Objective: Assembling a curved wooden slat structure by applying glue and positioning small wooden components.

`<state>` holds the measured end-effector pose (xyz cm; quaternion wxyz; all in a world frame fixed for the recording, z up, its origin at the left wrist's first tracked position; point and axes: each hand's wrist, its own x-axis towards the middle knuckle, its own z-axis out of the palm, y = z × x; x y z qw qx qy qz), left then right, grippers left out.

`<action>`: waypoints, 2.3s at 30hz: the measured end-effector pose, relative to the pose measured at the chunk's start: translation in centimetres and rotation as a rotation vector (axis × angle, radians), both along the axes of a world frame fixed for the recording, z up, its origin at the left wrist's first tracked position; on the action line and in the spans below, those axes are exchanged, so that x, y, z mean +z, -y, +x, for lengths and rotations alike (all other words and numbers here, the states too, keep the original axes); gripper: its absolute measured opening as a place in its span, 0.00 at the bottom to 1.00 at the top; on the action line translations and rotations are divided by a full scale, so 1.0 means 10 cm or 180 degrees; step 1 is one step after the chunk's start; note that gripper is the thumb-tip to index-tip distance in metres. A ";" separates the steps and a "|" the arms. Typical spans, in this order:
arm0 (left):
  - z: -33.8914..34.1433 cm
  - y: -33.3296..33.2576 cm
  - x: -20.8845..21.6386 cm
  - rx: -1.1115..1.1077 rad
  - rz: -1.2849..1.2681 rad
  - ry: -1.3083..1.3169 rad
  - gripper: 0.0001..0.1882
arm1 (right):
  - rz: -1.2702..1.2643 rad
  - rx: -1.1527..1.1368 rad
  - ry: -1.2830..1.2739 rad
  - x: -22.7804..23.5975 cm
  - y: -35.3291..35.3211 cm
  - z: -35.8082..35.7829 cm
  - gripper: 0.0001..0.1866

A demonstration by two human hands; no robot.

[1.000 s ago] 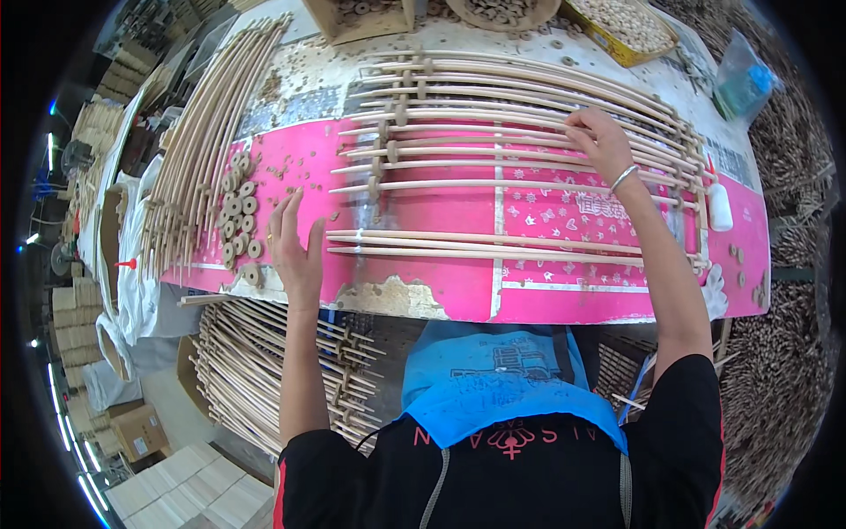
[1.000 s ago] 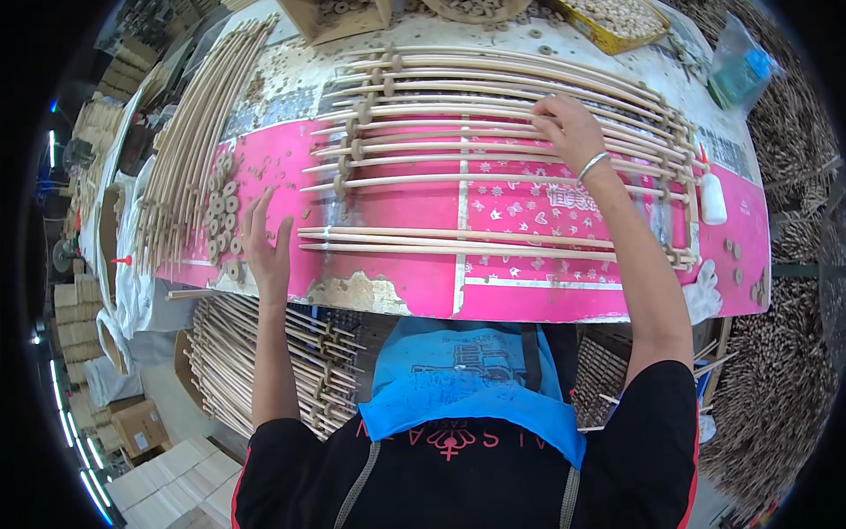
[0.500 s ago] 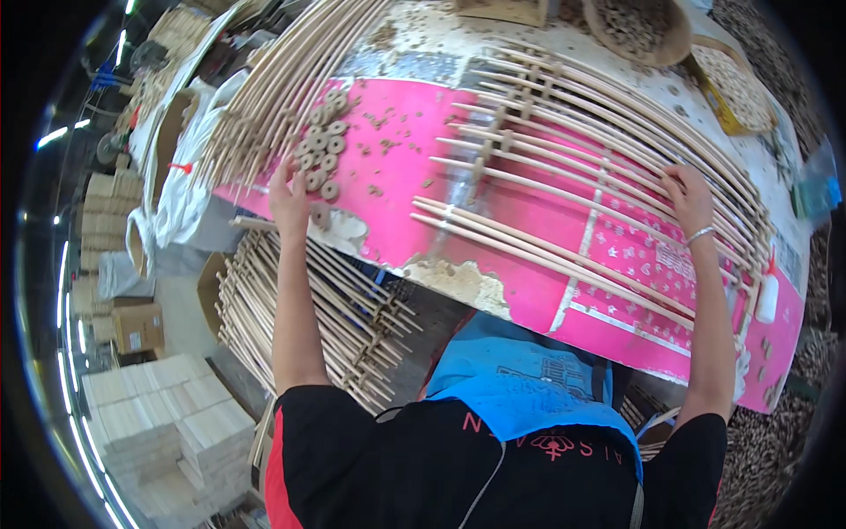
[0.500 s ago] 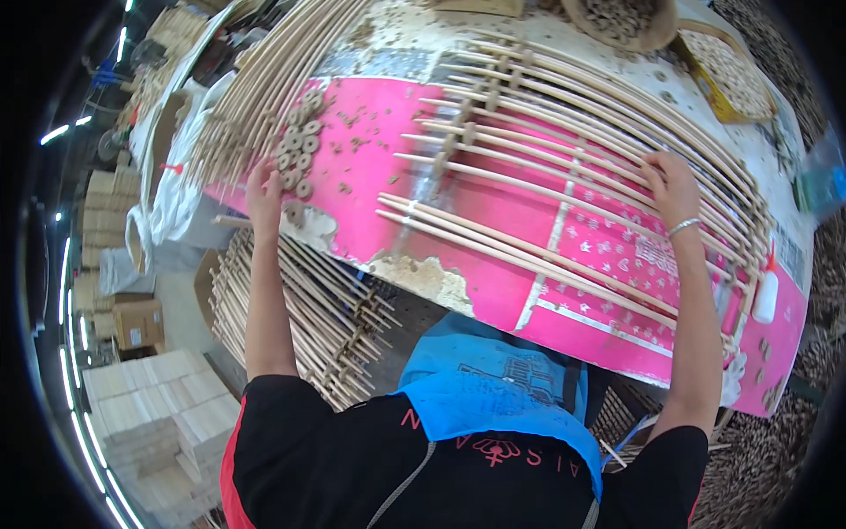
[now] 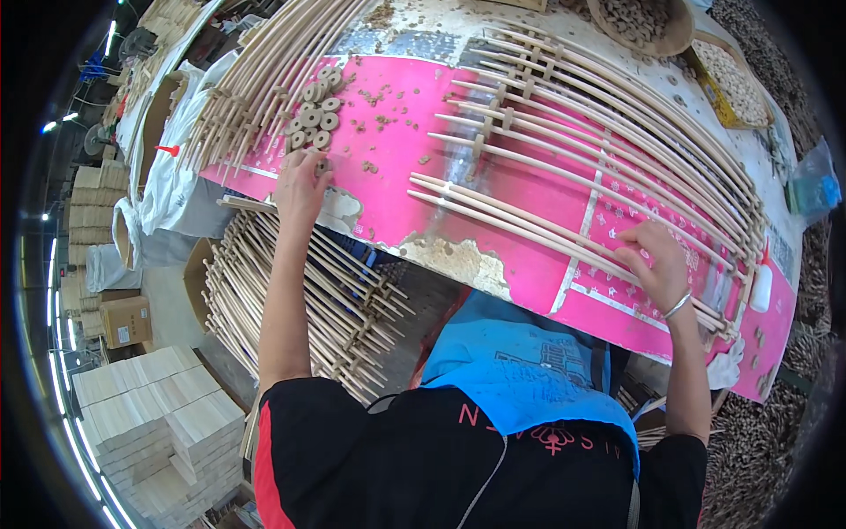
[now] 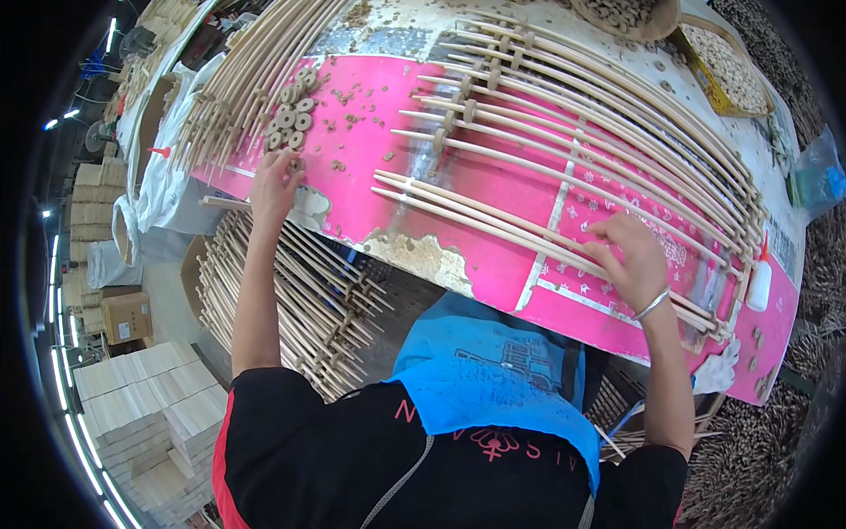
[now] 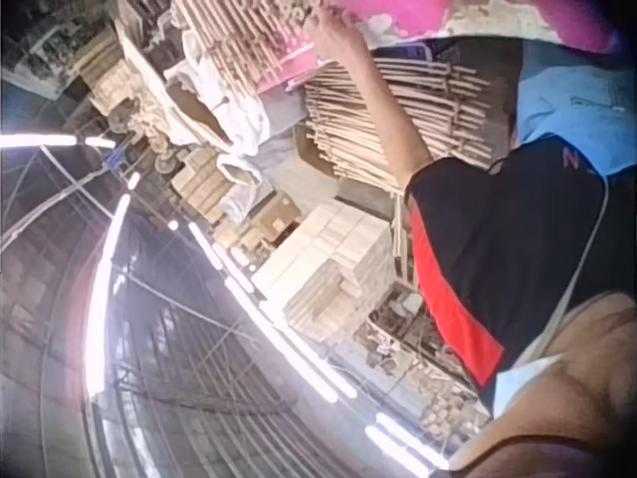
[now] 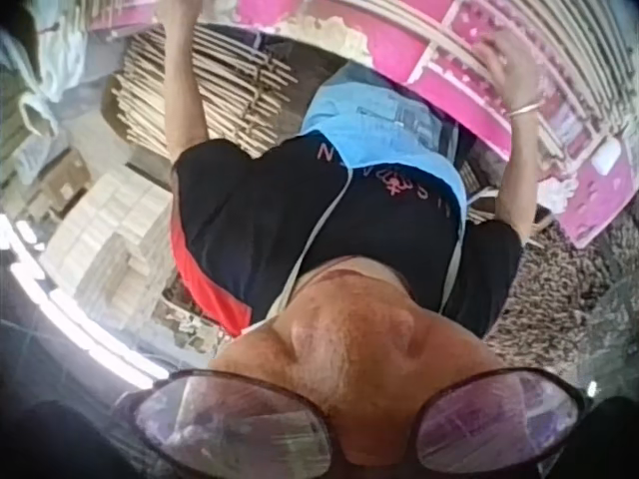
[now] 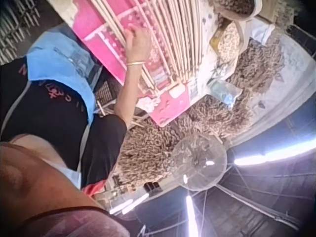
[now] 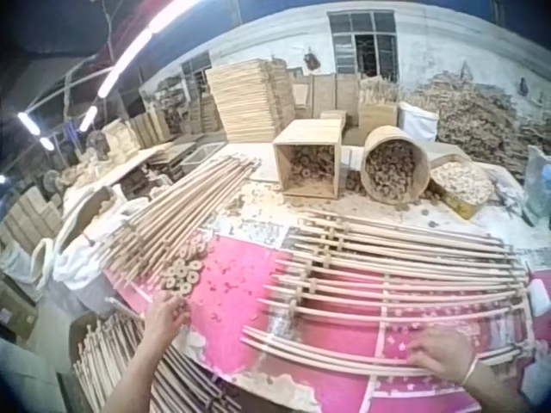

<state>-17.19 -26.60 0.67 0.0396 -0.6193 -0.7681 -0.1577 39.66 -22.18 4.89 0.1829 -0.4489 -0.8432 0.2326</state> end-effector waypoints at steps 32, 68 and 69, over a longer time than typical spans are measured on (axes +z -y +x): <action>1.00 -0.26 -0.10 -0.0415 -0.0179 0.4757 0.18 | -0.0635 -0.0511 -0.0511 -0.34 0.10 0.10 0.05; 1.68 -0.22 0.22 -0.0436 0.0150 0.1092 0.28 | 0.0198 -0.0609 -0.0332 -0.40 -0.05 0.12 0.09; 1.67 -0.27 0.19 -0.0939 0.0452 0.0678 0.27 | 0.0190 -0.0621 -0.0327 -0.41 -0.05 0.14 0.09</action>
